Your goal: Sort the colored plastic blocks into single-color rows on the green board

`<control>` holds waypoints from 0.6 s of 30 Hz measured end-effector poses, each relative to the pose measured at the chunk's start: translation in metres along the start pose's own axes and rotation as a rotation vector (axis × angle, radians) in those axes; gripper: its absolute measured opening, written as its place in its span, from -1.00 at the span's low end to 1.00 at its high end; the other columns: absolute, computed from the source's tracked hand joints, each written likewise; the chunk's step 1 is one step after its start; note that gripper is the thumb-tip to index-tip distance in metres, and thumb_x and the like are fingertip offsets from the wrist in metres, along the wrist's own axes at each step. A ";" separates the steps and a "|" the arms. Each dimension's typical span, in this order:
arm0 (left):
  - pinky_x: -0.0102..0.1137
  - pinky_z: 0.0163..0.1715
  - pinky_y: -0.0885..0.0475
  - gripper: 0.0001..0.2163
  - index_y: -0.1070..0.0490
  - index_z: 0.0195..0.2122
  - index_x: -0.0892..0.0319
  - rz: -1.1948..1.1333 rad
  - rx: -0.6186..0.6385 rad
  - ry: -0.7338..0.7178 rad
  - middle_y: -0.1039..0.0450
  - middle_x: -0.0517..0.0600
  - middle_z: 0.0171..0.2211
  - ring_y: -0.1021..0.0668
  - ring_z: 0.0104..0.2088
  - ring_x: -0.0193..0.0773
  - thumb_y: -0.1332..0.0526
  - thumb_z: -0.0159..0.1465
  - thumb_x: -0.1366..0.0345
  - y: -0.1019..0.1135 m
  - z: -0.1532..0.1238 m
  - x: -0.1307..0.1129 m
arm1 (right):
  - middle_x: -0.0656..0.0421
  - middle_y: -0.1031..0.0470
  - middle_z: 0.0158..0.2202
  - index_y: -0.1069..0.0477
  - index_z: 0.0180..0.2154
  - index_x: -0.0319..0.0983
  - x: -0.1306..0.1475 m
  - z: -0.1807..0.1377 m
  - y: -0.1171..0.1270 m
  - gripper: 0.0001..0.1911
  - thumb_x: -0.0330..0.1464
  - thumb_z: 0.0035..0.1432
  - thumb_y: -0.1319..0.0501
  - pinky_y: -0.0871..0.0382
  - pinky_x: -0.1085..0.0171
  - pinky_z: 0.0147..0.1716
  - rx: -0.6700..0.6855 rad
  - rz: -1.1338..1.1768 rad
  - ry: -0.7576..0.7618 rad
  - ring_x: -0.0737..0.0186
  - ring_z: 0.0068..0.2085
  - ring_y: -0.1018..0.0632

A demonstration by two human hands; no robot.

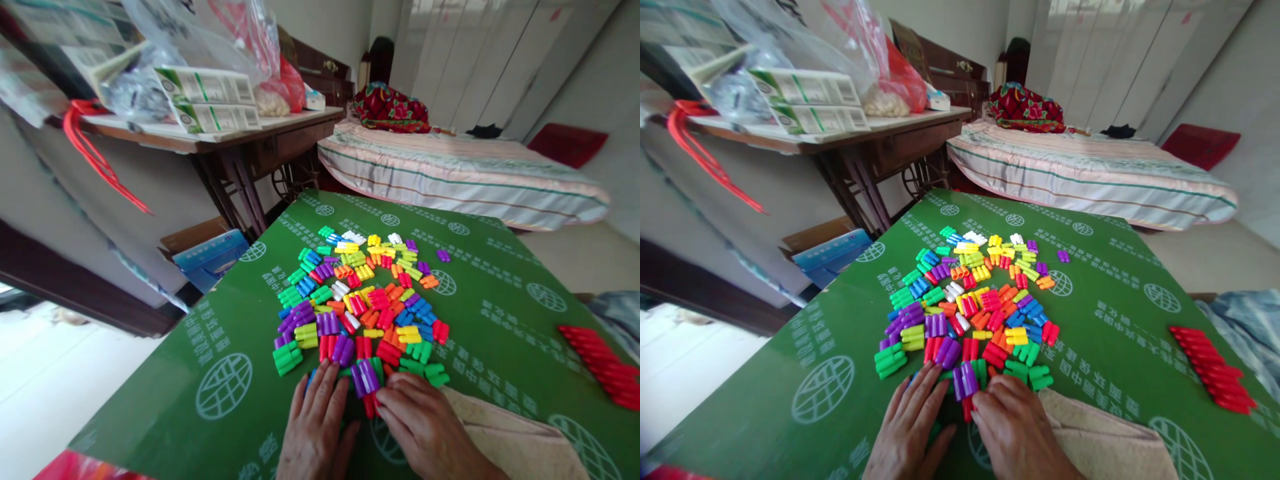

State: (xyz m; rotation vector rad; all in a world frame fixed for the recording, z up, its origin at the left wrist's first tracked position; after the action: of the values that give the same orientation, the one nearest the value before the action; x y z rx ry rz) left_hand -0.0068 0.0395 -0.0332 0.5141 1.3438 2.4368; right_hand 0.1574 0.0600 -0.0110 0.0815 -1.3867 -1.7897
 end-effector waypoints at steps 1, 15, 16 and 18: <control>-0.17 -0.01 -0.46 -0.63 -0.32 0.10 0.21 -0.006 -0.018 -0.013 -0.35 0.11 0.18 -0.39 0.18 -0.09 -0.11 0.29 0.24 0.002 0.003 0.002 | 0.17 -0.46 -0.40 -0.41 -0.27 -0.20 0.000 0.000 0.001 -0.81 -0.48 0.30 -0.04 -0.38 0.27 -0.24 -0.001 0.009 -0.009 0.24 -0.30 -0.47; -0.16 -0.05 -0.52 -0.73 -0.37 0.00 0.27 -0.121 -0.101 0.089 -0.44 0.15 0.07 -0.44 0.12 -0.07 -0.09 0.29 0.38 0.011 0.016 0.015 | 0.17 -0.51 -0.40 -0.45 -0.23 -0.18 0.000 -0.002 0.026 -0.78 -0.46 0.32 -0.04 -0.47 0.30 -0.20 -0.134 -0.009 0.013 0.28 -0.31 -0.54; -0.15 -0.04 -0.51 -0.72 -0.37 0.01 0.27 -0.123 -0.107 0.102 -0.43 0.16 0.08 -0.44 0.13 -0.06 -0.09 0.29 0.37 0.012 0.014 0.015 | 0.17 -0.51 -0.40 -0.45 -0.23 -0.19 -0.001 -0.001 0.028 -0.79 -0.46 0.32 -0.04 -0.47 0.30 -0.20 -0.141 -0.011 0.012 0.28 -0.31 -0.54; -0.14 0.00 -0.49 -0.71 -0.35 0.03 0.28 -0.114 -0.113 0.118 -0.41 0.18 0.10 -0.42 0.15 -0.05 -0.11 0.28 0.37 0.016 0.009 0.013 | 0.16 -0.52 -0.40 -0.46 -0.21 -0.20 -0.005 -0.001 0.031 -0.80 -0.46 0.32 -0.06 -0.47 0.30 -0.20 -0.139 -0.011 0.002 0.28 -0.31 -0.54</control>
State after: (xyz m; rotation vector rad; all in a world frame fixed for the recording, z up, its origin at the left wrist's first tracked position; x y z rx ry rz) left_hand -0.0159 0.0440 -0.0131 0.2629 1.2345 2.4645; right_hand 0.1784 0.0616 0.0122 0.0169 -1.2589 -1.8888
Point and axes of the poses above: each hand's wrist, its own z-axis towards the middle knuckle, its own y-axis out of the back of the hand, x = y × z, the point moved 5 cm from there along z, towards the middle knuckle
